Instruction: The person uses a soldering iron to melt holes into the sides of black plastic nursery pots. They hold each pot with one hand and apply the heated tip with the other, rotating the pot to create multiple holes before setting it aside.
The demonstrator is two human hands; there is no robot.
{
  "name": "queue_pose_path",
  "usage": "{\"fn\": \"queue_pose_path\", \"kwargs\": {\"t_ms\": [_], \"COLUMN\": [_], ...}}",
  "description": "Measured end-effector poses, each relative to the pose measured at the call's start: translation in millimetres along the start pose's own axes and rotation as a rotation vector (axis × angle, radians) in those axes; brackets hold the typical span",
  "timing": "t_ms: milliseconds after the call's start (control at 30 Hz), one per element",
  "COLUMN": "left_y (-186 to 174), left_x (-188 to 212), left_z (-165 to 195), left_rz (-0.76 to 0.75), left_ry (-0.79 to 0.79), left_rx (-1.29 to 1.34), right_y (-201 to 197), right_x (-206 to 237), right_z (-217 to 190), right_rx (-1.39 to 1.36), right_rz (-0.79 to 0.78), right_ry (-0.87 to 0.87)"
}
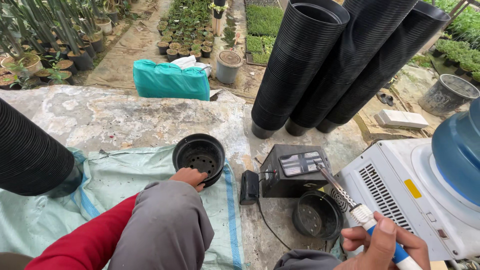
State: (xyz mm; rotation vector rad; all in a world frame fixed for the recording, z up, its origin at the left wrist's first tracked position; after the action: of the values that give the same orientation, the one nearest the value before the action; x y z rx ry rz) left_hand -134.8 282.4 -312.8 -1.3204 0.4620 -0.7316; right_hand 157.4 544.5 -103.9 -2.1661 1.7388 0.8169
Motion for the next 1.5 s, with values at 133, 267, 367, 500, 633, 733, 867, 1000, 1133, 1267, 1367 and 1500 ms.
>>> {"fn": "queue_pose_path", "kwargs": {"t_ms": [133, 267, 367, 500, 633, 733, 867, 1000, 1133, 1267, 1367, 1500], "left_y": [1, -6, -15, -28, -40, -46, -47, -47, -44, -39, -38, -37], "left_x": [-6, -12, -12, -9, -15, -18, -17, -14, -15, -14, -14, -11], "left_z": [-8, -13, -18, -18, -20, -25, -25, -23, -24, -26, -28, -38], "left_rz": [-0.025, -0.024, -0.053, -0.055, -0.021, -0.025, -0.024, -0.006, 0.022, 0.075, 0.121, 0.103], "left_ry": [0.061, 0.219, 0.247, 0.224, 0.165, 0.110, 0.101, 0.107, 0.106, 0.130, 0.123, 0.073], "left_rx": [-0.018, 0.023, 0.085, 0.130, 0.137, 0.189, 0.215, 0.210, 0.206, 0.169, 0.133, 0.138], "right_y": [1, -2, -4, -1, 3, 5, 7, 9, 10, 10, 10, 10], "right_x": [0, -5, -8, -4, 0, 0, -1, -1, 1, 0, -1, -3], "right_z": [2, 15, 24, 22, 9, 2, -2, -3, -2, -2, -2, -3], "right_rx": [0.032, 0.064, 0.078, 0.065, 0.002, -0.003, 0.024, 0.021, -0.008, -0.005, -0.009, -0.008], "right_rz": [-0.010, -0.080, -0.078, -0.041, -0.025, -0.028, 0.001, 0.000, 0.008, 0.008, -0.016, -0.013], "right_ry": [-0.006, -0.002, 0.025, 0.012, -0.004, 0.027, 0.051, 0.034, 0.015, -0.002, 0.002, 0.000]}}
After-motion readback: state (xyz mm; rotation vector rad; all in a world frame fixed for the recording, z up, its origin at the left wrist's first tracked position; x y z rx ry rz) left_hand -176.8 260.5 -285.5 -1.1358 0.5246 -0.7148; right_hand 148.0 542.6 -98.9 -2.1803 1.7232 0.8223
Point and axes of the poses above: each hand's wrist, its own x-axis away from the middle knuckle, its own y-axis out of the palm, z = x × y, the point moved 4 cm from there along -x, towards the middle knuckle, and after that the axes turned 2 degrees about -y, right-handed, at the moved point
